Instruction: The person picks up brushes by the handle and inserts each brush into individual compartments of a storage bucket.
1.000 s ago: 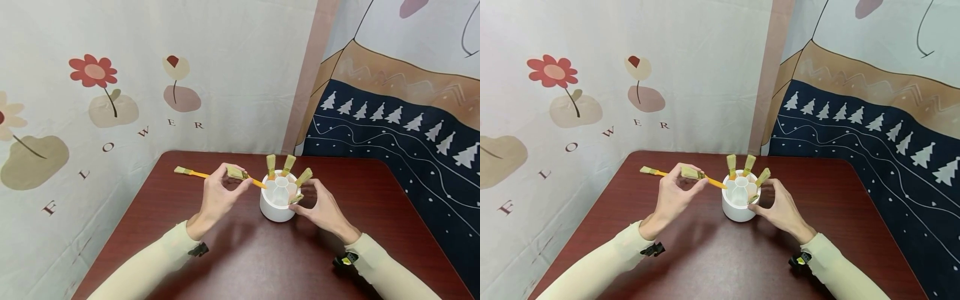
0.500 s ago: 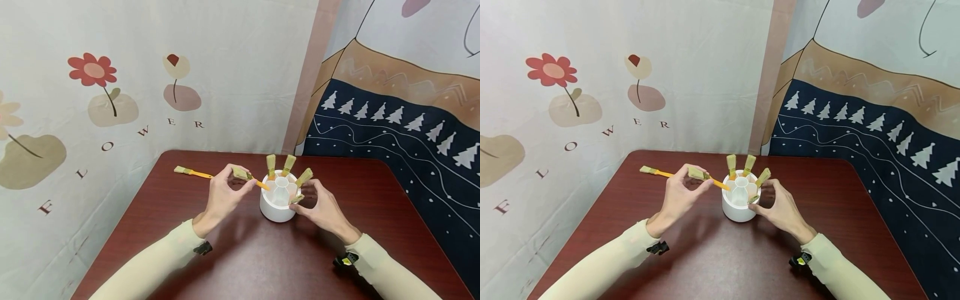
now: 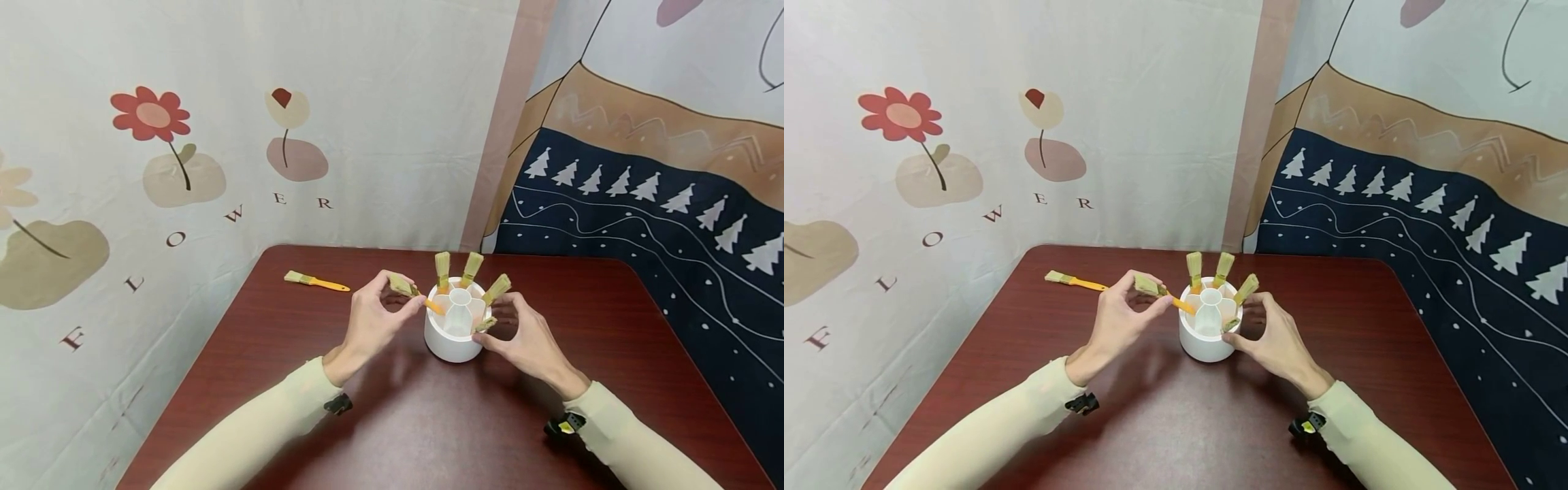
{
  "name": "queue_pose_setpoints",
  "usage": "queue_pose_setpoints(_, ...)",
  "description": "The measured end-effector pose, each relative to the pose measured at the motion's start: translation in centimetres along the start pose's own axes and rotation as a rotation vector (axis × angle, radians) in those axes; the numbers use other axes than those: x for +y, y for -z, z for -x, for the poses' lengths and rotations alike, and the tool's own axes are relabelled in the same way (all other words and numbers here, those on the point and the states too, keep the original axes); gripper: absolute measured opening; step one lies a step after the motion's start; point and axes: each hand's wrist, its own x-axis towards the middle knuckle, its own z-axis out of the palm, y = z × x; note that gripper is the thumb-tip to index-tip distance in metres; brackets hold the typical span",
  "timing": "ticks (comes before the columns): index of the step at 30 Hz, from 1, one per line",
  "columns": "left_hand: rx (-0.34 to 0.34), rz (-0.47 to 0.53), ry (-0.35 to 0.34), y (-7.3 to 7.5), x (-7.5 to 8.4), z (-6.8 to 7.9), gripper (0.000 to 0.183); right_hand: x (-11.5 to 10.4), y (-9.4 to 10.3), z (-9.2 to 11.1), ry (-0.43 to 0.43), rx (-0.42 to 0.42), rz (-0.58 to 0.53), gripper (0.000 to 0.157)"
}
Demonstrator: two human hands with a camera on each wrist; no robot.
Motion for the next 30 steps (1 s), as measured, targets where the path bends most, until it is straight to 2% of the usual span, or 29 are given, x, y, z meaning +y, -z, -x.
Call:
queue_pose_setpoints(8,-0.024,-0.028,0.032,-0.6,-0.5,0.0,0.028,0.1,-0.1,0.1,0.005,0.008,0.011,0.082)
queue_pose_setpoints(30,-0.08,-0.116,0.062,-2.0,-1.1,-0.3,0.029,0.1,-0.1,0.2,0.026,0.021,0.025,0.08)
